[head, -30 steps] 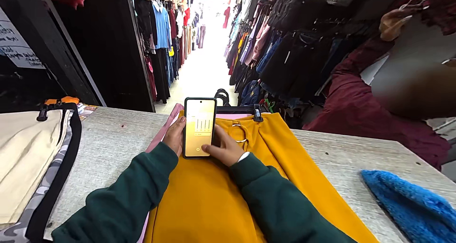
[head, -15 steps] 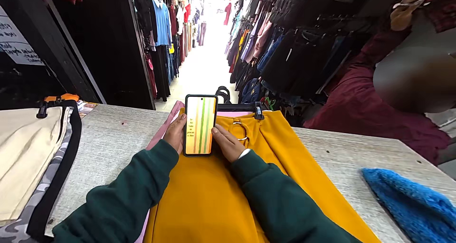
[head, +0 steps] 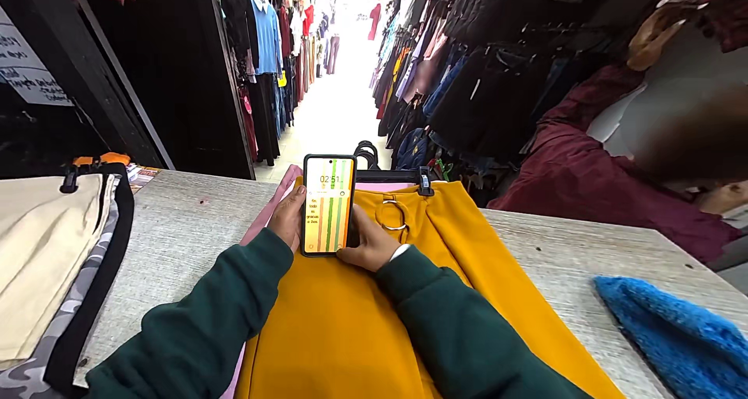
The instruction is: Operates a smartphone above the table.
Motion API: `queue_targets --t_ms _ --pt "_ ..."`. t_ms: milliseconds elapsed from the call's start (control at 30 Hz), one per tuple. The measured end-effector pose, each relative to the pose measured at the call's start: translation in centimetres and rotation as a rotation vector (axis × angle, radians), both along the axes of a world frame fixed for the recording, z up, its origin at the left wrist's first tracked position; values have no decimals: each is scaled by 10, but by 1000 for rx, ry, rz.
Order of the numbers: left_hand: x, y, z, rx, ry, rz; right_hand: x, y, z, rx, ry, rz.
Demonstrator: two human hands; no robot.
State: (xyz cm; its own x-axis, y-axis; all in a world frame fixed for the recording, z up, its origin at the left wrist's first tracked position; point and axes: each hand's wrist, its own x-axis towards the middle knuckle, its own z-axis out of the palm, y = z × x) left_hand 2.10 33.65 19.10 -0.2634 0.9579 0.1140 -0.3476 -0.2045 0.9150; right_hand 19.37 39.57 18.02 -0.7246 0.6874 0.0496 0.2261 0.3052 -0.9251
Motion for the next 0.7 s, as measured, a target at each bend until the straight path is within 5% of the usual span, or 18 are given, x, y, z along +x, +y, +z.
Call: queue_targets --t_ms 233,433,700 --pt "-7 5 -11 77 61 -55 -2 -1 -2 48 8 -81" --pt "-6 5 -11 50 92 -39 0 4 -3 265 360 -273" --pt "-6 6 -10 32 47 -25 1 3 -3 294 356 -295"
